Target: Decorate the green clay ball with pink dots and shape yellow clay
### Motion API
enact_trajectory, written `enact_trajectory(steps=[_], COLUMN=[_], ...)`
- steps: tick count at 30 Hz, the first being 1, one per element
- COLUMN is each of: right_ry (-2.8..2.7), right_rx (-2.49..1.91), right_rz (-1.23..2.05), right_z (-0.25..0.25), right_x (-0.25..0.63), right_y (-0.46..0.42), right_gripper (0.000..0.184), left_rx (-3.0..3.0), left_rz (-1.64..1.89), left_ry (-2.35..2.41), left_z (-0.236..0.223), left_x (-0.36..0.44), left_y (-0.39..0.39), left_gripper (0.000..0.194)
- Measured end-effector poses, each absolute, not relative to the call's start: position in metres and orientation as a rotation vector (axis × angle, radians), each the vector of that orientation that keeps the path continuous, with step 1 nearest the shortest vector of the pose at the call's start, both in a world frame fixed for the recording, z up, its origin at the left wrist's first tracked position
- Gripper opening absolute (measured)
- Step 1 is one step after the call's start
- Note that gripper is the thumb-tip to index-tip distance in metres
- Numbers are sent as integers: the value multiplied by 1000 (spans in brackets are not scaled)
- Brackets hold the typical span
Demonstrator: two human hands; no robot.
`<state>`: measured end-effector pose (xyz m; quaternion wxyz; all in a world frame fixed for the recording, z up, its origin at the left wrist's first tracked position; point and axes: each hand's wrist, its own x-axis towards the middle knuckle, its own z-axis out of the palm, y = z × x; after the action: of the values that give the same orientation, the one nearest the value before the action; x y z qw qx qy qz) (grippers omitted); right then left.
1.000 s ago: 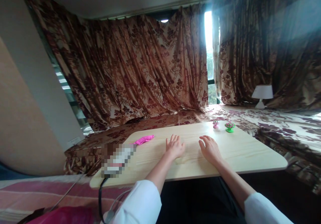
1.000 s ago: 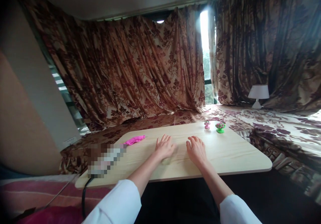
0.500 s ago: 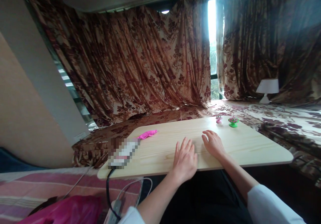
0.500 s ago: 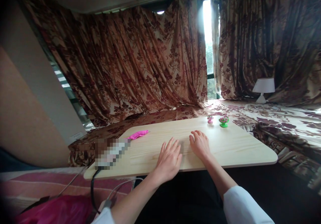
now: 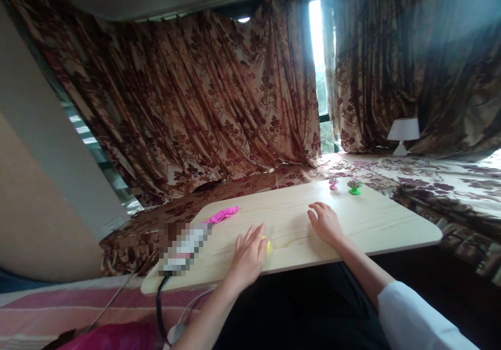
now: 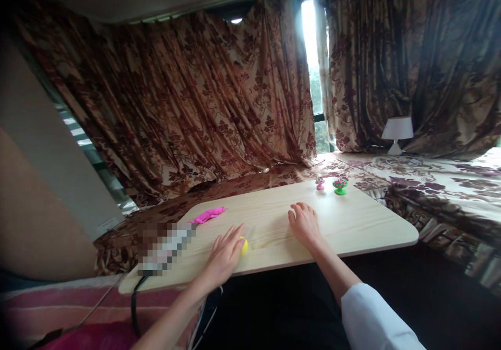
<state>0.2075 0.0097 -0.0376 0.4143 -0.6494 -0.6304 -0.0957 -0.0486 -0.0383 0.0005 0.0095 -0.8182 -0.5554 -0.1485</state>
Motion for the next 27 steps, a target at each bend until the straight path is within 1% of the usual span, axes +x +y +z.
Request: enact_trajectory(steps=[2, 4, 6, 9, 11, 14, 18, 20, 22, 24, 27], right_ry=[-1589, -1591, -1595, -1606, -1609, -1604, -1598, -1597, -1594, -1594, -1605], right_rx=[-1635, -1636, -1634, -1630, -1629, -1632, -1639, -1645, -1653, -1658, -1659], right_rz=[-241, -245, -249, -251, -246, -233, -210, -203, -202, -205, -212], right_z=[-38, -38, -38, -38, -38, -38, -37, -37, -36, -37, -37], right_x=[208, 208, 207, 208, 208, 208, 208, 207, 207, 207, 206], right_y=[10, 10, 10, 10, 10, 9, 8, 8, 8, 8, 8], right_gripper=[28, 29, 29, 29, 29, 29, 29, 28, 29, 29, 29], left_rx=[-2627, -2657, -2640, -2558, -2527, -2486, -2474, -2551, -2639, -2678, -2649], left_rz=[-524, -533, -512, -447, -437, -411, -390, -457, -497, -491, -457], left_ry=[-1505, -1373, -1400, -1582, -1639, -1740, -1781, -1618, -1382, -1250, -1338], left_z=[-5, -6, -1, 11, 17, 20, 11, 3, -4, -6, 1], left_x=[-33, -5, 27, 57, 56, 22, -31, -39, -27, 0, 42], left_y=[-55, -53, -34, 7, 29, 38, 1, -27, -46, -49, -22], left_gripper=[49, 48, 50, 53, 55, 54, 50, 49, 48, 47, 49])
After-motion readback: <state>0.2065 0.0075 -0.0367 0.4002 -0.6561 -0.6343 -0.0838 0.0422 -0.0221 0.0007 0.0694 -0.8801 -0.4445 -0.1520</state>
